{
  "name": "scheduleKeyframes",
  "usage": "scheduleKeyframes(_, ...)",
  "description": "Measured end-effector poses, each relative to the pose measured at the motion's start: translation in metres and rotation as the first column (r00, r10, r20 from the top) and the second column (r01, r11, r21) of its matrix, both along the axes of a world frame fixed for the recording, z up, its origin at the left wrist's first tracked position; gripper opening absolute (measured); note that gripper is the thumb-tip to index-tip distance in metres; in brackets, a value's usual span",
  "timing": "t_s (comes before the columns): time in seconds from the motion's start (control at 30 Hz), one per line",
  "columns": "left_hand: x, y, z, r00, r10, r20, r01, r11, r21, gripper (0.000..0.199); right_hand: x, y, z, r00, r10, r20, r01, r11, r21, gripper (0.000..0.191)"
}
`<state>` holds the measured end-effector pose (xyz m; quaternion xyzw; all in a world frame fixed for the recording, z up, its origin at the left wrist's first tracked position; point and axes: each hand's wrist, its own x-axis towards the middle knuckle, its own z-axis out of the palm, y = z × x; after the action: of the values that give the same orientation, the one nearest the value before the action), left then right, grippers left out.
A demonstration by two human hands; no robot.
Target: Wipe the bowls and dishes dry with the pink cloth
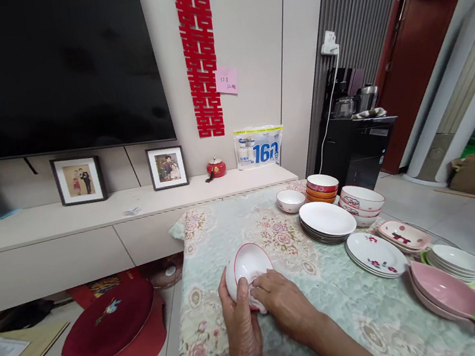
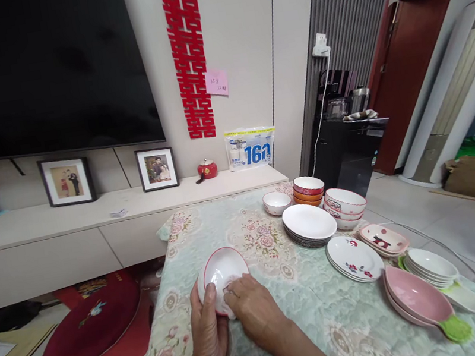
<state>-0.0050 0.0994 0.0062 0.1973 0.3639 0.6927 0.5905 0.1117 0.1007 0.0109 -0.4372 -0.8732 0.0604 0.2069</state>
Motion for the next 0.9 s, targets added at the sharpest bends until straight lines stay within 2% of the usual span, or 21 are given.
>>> scheduleKeyframes(0.1,0.004,-0.002,-0.002,0.999,0.030,-0.013,-0.030,0.999,0.034,0.085,-0.007,-0.002,-0.004,0.988,-0.030,-0.151,0.026,0.999,-0.028,0.021)
scheduleKeyframes(0.17,0.007,-0.004,-0.001,1.000,0.013,-0.028,-0.012,0.999,0.042,0.083,-0.013,-0.006,-0.002,0.948,-0.089,-0.306,0.071,0.995,-0.070,0.017)
scheduleKeyframes(0.23,0.007,-0.006,0.002,0.999,-0.014,-0.029,0.015,0.999,0.031,0.080,-0.016,-0.010,0.003,0.911,-0.096,-0.400,0.053,0.992,-0.117,0.015)
scheduleKeyframes(0.3,0.006,-0.007,0.005,1.000,-0.023,-0.009,0.023,1.000,0.005,0.080,-0.015,-0.012,0.009,0.928,-0.020,-0.373,-0.037,0.989,-0.145,0.025)
scheduleKeyframes(0.37,0.003,-0.007,0.007,1.000,-0.022,0.018,0.023,0.999,-0.023,0.080,-0.009,-0.010,0.013,0.968,0.064,-0.241,-0.102,0.983,-0.151,0.040)
scheduleKeyframes(0.43,0.001,-0.007,0.008,0.999,-0.027,0.037,0.028,0.999,-0.031,0.080,-0.003,-0.007,0.013,0.995,0.074,-0.073,-0.082,0.990,-0.116,0.044)
scheduleKeyframes(0.53,0.003,-0.005,0.007,0.999,-0.031,0.023,0.031,0.999,-0.021,0.082,0.003,-0.002,0.007,0.998,-0.025,0.062,0.027,0.999,-0.041,0.037)
scheduleKeyframes(0.63,0.007,-0.003,0.001,1.000,-0.021,0.001,0.021,1.000,0.023,0.083,-0.001,-0.002,0.002,0.997,-0.072,-0.013,0.071,0.994,-0.078,0.030)
scheduleKeyframes(0.7,0.009,-0.004,-0.003,1.000,-0.024,-0.015,0.025,0.998,0.054,0.083,-0.007,-0.006,0.001,0.978,-0.106,-0.182,0.084,0.988,-0.126,0.029)
scheduleKeyframes(0.77,0.010,-0.004,-0.004,0.999,-0.040,-0.028,0.042,0.996,0.073,0.081,-0.012,-0.010,0.004,0.925,-0.120,-0.362,0.065,0.985,-0.161,0.031)
scheduleKeyframes(0.83,0.008,-0.005,-0.004,0.999,-0.044,-0.020,0.045,0.996,0.078,0.077,-0.014,-0.012,0.009,0.902,-0.060,-0.427,-0.016,0.985,-0.171,0.035)
scheduleKeyframes(0.9,0.006,-0.004,-0.002,0.999,-0.039,0.015,0.038,0.997,0.066,0.074,-0.010,-0.011,0.015,0.939,0.058,-0.340,-0.122,0.978,-0.169,0.040)
